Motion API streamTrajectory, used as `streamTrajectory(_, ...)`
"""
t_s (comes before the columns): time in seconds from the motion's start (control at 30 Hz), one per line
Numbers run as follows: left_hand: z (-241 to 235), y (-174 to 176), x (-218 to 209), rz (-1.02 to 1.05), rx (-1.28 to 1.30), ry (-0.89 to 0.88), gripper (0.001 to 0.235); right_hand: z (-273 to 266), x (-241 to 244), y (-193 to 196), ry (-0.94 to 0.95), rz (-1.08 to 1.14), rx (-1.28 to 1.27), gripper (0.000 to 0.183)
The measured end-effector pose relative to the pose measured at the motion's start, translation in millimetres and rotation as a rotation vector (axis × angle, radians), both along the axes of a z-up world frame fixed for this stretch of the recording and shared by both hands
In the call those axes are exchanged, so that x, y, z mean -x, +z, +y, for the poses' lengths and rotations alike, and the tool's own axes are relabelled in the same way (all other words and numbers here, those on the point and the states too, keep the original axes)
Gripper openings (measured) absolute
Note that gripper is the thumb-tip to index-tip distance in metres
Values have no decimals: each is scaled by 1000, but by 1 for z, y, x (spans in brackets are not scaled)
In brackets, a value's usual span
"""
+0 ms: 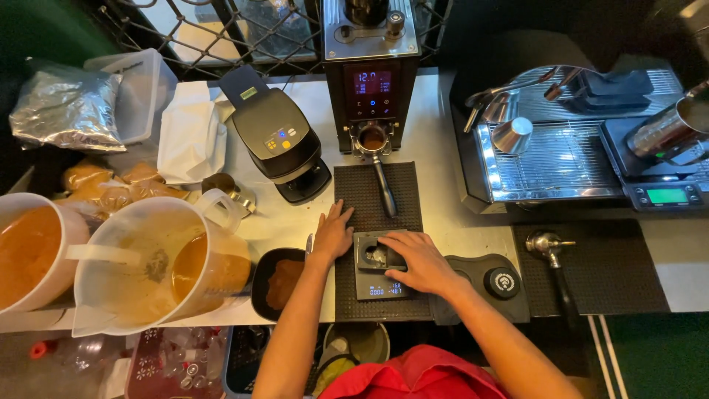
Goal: The person prepares coffee by grinding beans into a portafilter, tamping the grounds, and placing the portafilter into an espresso machine. They also wipe the portafilter with a cloth and use a digital scale to weigh the coffee.
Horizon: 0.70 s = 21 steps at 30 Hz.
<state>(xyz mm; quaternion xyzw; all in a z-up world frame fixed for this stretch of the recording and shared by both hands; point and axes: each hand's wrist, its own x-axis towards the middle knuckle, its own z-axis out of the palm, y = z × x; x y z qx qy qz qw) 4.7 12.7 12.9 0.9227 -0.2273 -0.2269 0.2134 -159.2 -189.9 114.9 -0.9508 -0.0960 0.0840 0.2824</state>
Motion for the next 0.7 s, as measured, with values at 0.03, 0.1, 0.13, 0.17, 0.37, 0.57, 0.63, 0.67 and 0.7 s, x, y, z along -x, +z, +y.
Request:
streamTrajectory(0.03, 0, 1, 0, -3, 0, 3, 58, 1, -1, 7, 3, -3, 0, 67)
streamTrajectory(0.1, 0, 3, 2, -18, -11, -4, 57, 3, -2, 20, -1, 20, -57, 63)
streamTrajectory(0.13, 1, 3, 2, -18, -10, -4, 57, 4, -2, 23, -1, 20, -56, 63)
streamTrajectory(0.17, 1, 2, 2, -21, -8, 0, 57, 4, -2, 26, -3, 40, -68, 64)
streamTrajectory(0.37, 1, -6, 5, -101, -62, -29, 59, -29, -9, -66, -256, -188, -263, 46)
streamTrajectory(0.57, -3, -13, 8, -173, -177, -64, 60, -54, -10, -113, -384, -36, 55, 45)
streamTrajectory(0.63, -4, -13, 8, -185, -209, -77, 60, -52, -12, -117, -345, -13, 159, 48)
streamTrajectory(0.67, -4, -13, 7, -193, -214, -76, 60, -50, -13, -121, -352, -29, 226, 49)
streamTrajectory(0.7, -5, -15, 9, -198, -218, -76, 60, -49, -11, -124, -359, -42, 295, 50)
